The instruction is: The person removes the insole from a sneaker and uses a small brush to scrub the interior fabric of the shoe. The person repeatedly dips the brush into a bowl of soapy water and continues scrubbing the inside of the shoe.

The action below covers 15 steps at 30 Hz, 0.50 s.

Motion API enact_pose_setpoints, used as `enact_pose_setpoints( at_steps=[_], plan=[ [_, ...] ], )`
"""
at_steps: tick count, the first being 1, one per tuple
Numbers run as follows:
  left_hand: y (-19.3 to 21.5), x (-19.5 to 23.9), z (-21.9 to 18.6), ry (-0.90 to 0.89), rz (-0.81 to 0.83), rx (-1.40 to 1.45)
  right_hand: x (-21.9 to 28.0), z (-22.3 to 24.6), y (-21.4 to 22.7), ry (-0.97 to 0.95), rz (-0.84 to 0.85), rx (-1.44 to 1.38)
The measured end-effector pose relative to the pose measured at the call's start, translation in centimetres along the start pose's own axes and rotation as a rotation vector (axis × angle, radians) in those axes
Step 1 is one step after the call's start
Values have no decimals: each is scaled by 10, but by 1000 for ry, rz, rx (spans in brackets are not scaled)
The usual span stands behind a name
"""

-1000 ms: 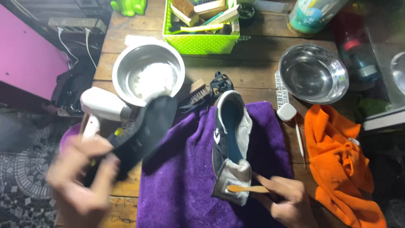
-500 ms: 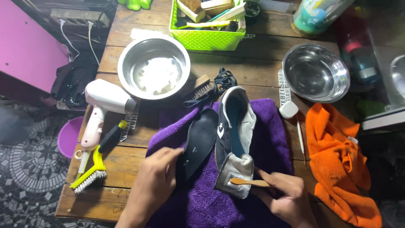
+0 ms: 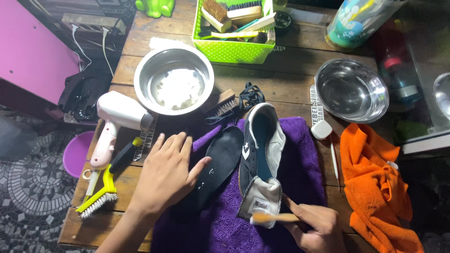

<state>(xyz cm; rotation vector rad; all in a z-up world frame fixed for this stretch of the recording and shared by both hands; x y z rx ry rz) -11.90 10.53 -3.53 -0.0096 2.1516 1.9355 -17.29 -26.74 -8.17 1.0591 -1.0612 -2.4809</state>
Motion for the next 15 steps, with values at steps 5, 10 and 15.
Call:
enact_pose_setpoints(
  at_steps=[5, 10, 15],
  plan=[
    [-10, -14, 3, 80, 144, -124, -2, 11, -6, -46, 46, 36],
    [14, -10, -5, 14, 17, -278, -10, 26, -7, -73, 6, 64],
    [41, 2, -49, -95, 292, 345, -14, 32, -6, -157, -18, 162]
  ],
)
Point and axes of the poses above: each hand's wrist, its own x-axis away from the middle knuckle, its own y-axis out of the back of the hand, z = x × y, the point moved 5 cm from there along -x, towards the middle knuckle, and after that the axes turned 2 degrees about -z, right-handed, at the moved point
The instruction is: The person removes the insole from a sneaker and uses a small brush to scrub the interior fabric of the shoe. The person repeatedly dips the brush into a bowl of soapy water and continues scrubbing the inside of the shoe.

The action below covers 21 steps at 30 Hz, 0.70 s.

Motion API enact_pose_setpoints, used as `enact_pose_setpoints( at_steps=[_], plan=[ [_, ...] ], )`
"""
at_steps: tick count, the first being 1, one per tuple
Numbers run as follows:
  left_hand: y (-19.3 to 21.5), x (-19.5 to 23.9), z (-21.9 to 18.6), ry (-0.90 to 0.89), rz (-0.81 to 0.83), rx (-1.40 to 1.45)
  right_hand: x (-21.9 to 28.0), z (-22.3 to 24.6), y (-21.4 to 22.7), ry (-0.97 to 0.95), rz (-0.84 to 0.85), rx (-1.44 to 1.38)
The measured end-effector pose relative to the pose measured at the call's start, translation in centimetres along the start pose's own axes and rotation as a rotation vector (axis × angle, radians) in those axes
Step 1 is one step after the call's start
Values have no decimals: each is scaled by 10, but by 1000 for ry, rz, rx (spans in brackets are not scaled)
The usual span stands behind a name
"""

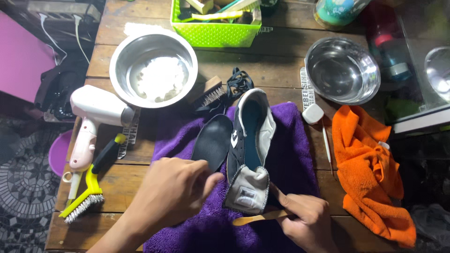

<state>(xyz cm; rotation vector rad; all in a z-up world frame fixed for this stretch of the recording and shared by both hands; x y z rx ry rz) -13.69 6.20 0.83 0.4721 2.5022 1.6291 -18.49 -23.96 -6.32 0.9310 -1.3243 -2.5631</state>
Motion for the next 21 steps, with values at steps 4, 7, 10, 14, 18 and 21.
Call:
enact_pose_setpoints(
  at_steps=[4, 7, 10, 14, 18, 21],
  plan=[
    [-13, -17, -5, -43, 137, 509, -8, 1, 24, 42, 102, -69],
    [-32, -18, -3, -90, 280, 715, -12, -4, 51, 37, 237, -250],
    [-47, -14, -3, -200, 317, 888, -21, -4, 70, -80, 183, -270],
    [-60, -8, -6, -247, 343, 1038, -23, -4, 74, -67, 89, -160],
    [-55, -10, -7, -326, 299, 1024, -39, 4, 65, 19, 185, -130],
    [-56, -10, -5, -326, 270, 1020, -45, -13, 78, -91, 105, -50]
  ],
)
Point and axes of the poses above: each hand's wrist, its own x-axis away from the middle knuckle, its own y-axis out of the back of the hand, z = x × y, the point moved 5 cm from there along -x, towards the middle knuckle, and after that the axes turned 2 degrees about -z, right-handed, at the moved point
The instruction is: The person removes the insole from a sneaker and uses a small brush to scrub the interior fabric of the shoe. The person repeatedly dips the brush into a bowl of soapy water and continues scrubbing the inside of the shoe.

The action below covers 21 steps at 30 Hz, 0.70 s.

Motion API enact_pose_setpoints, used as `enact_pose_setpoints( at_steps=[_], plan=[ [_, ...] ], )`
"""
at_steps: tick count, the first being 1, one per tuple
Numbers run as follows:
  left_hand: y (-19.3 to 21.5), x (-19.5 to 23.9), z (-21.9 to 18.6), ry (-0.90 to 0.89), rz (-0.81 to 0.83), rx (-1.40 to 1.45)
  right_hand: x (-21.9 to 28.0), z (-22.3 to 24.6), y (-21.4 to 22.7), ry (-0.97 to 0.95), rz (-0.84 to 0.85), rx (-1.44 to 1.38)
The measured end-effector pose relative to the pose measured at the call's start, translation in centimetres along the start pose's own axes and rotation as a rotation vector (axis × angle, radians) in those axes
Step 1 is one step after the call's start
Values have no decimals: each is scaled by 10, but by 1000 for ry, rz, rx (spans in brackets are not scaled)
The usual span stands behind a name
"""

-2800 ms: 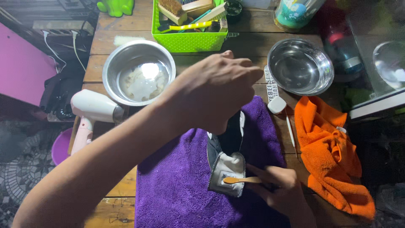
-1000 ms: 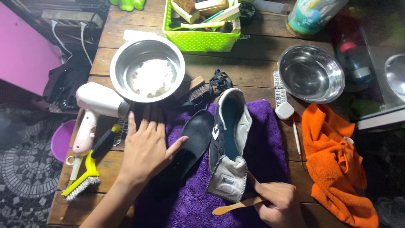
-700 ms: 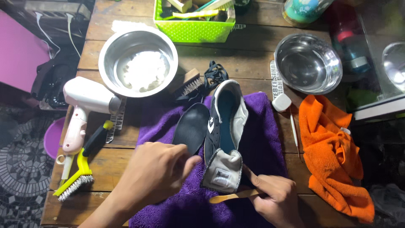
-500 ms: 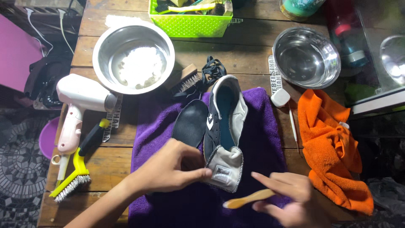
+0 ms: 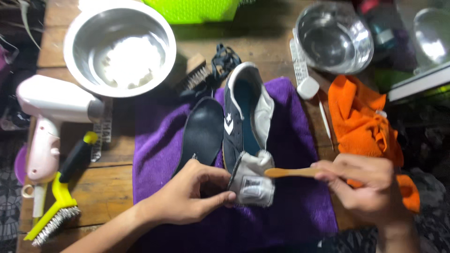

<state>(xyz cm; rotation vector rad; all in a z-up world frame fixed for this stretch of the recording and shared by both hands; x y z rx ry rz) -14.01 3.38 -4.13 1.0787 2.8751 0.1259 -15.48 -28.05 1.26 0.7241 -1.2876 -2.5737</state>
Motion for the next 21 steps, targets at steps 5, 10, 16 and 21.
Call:
enact_pose_setpoints(
  at_steps=[5, 10, 16, 21],
  plan=[
    [-5, 3, 8, 10, -28, -20, 2, 10, -14, 137, 130, -103],
    [-7, 4, 10, 19, -43, -45, -7, 5, 2, 106, 3, 6],
    [-10, 6, 15, 32, -61, -61, -2, 6, 1, 233, -17, 145],
    [-12, 4, 8, 25, -43, -30, -3, 3, -2, 149, 109, 44]
  ],
)
Point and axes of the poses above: each hand's wrist, its own x-axis away from the middle knuckle, its own y-axis out of the back of the hand, z = x × y, the point moved 5 cm from there along -x, towards the middle knuckle, and after that the axes turned 2 degrees about -z, right-handed, at the moved point
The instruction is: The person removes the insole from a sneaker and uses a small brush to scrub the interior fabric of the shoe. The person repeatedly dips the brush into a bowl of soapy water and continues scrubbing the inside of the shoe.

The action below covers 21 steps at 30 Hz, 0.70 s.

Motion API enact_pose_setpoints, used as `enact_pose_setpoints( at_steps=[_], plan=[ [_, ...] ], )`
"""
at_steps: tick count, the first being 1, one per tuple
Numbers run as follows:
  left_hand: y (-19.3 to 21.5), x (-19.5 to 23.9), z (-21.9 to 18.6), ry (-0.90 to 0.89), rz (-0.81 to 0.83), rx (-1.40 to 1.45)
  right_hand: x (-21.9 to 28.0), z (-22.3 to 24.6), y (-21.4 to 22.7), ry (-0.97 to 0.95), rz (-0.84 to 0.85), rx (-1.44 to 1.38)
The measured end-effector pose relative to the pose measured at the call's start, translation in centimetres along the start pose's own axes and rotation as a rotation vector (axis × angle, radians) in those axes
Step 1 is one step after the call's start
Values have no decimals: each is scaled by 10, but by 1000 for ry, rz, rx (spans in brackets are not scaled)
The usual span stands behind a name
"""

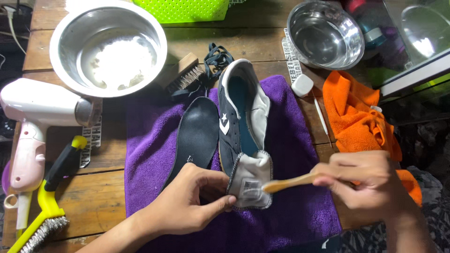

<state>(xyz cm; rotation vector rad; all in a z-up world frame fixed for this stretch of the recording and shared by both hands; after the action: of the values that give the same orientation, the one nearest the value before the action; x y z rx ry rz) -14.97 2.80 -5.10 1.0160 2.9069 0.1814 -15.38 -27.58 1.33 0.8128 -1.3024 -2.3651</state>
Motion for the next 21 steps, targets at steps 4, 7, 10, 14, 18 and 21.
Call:
enact_pose_setpoints(
  at_steps=[4, 7, 10, 14, 18, 21],
  plan=[
    [-1, 0, 2, 12, 2, 2, 2, -4, -2, -38, -51, 8],
    [-1, 1, 6, -4, -24, -102, -1, -9, 0, 35, 111, -46],
    [3, 1, 6, -45, -61, -113, -19, -62, 38, 14, -14, 55],
    [0, 5, 8, -26, -19, -78, -106, -36, 53, -29, 27, 89],
    [4, 9, 2, -71, 8, -7, -205, 63, 15, 237, 22, 19],
    [4, 6, 16, -120, 129, -7, -262, 45, -43, 127, 212, 311]
  ],
)
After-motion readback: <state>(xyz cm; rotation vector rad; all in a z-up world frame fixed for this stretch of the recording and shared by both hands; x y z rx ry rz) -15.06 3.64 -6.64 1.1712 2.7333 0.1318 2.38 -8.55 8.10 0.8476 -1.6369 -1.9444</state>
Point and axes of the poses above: each hand's wrist, its own x-axis away from the middle knuckle, its own y-axis out of the back of the hand, z = x × y, the point moved 5 cm from there along -x, towards the middle knuckle, and after that the axes turned 2 degrees about -z, right-handed, at the moved point
